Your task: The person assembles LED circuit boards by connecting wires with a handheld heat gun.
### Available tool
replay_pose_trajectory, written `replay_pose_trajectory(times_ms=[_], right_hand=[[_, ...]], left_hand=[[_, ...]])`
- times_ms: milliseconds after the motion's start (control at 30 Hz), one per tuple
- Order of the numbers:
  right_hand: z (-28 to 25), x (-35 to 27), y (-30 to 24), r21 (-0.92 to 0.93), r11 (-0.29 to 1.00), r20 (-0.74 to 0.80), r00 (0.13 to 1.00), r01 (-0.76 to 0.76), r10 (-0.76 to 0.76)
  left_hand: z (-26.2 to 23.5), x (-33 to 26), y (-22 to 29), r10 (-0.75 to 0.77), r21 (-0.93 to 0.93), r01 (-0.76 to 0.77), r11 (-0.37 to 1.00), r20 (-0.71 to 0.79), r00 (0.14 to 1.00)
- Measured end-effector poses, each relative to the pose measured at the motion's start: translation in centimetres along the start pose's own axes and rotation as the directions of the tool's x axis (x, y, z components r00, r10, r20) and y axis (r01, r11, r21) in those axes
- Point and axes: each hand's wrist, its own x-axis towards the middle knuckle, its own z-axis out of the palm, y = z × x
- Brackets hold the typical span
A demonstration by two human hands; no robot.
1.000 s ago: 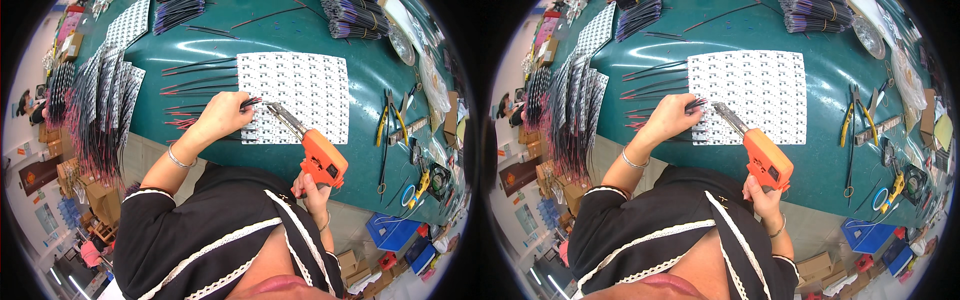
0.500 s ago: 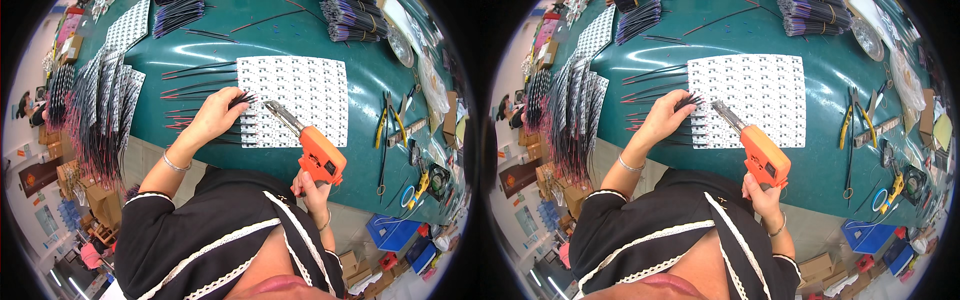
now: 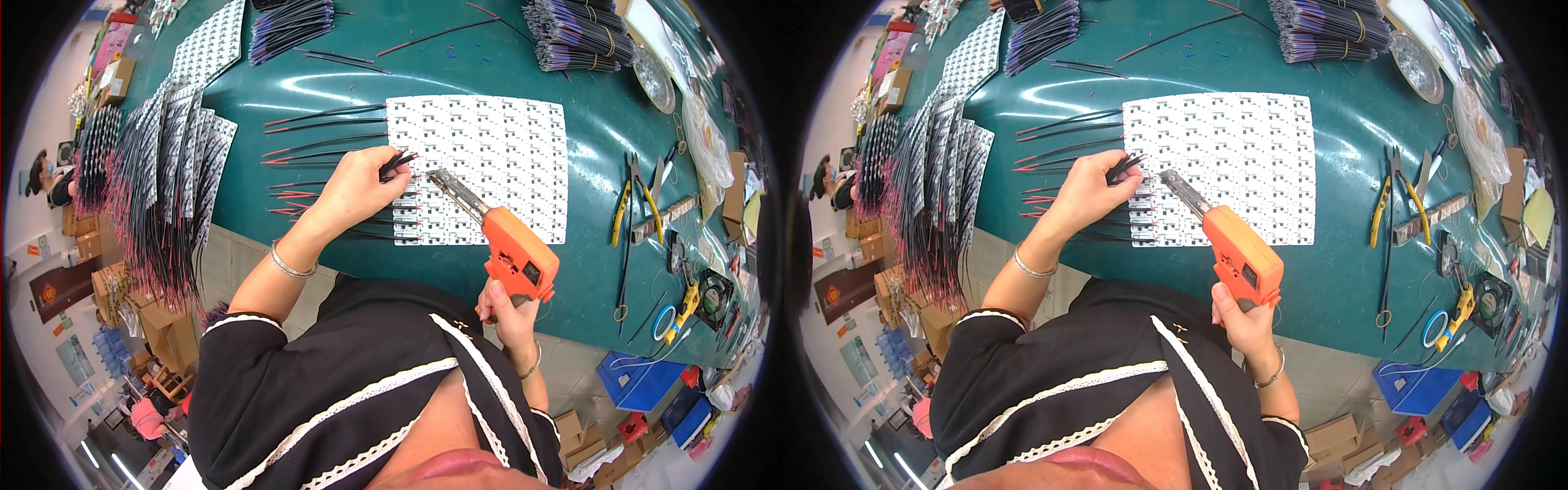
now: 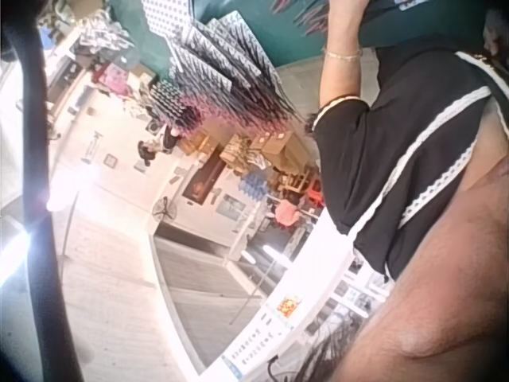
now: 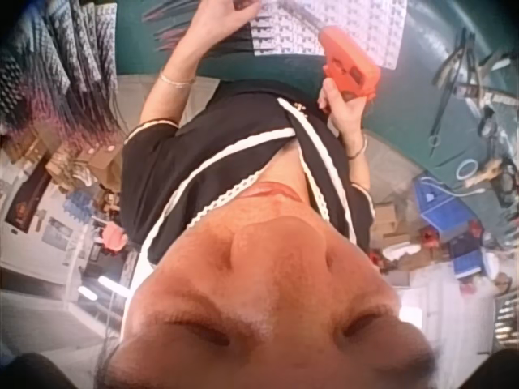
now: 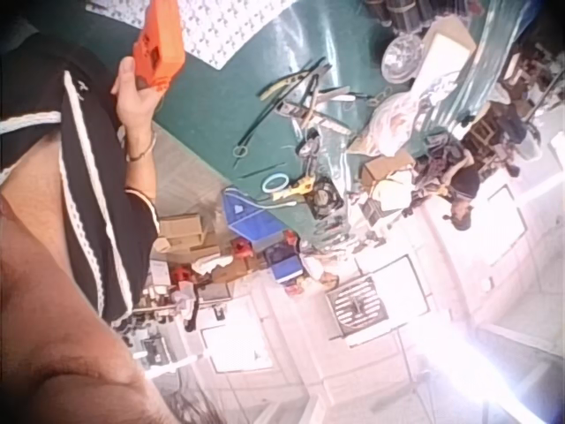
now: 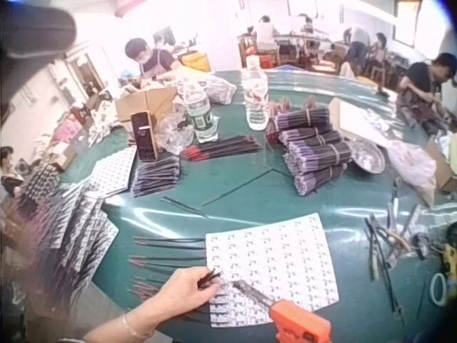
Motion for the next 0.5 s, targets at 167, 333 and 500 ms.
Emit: replay_pose_trajectory(times_ms=[167, 333, 500], right_hand=[[0.46, 0.31, -0.28, -0.025, 1.000, -0.036, 0.999, 0.004, -0.005], [0.70, 0.48, -0.24, -0.068, 0.998, -0.056, 0.998, -0.010, 0.006], [0.56, 0.74, 0.03, -0.070, 0.997, -0.025, 1.000, -0.015, 0.013]], left_hand=[[0.43, 0.17, -0.08, 0.105, 0.025, -0.104, 0.994, -0.054, 0.993], [0.44, 0.39, -0.28, 0.114, 0.105, -0.110, 0.988, -0.030, 0.993], [0.53, 0.43, -0.34, 0.129, 0.111, -0.124, 0.986, -0.039, 0.991]])
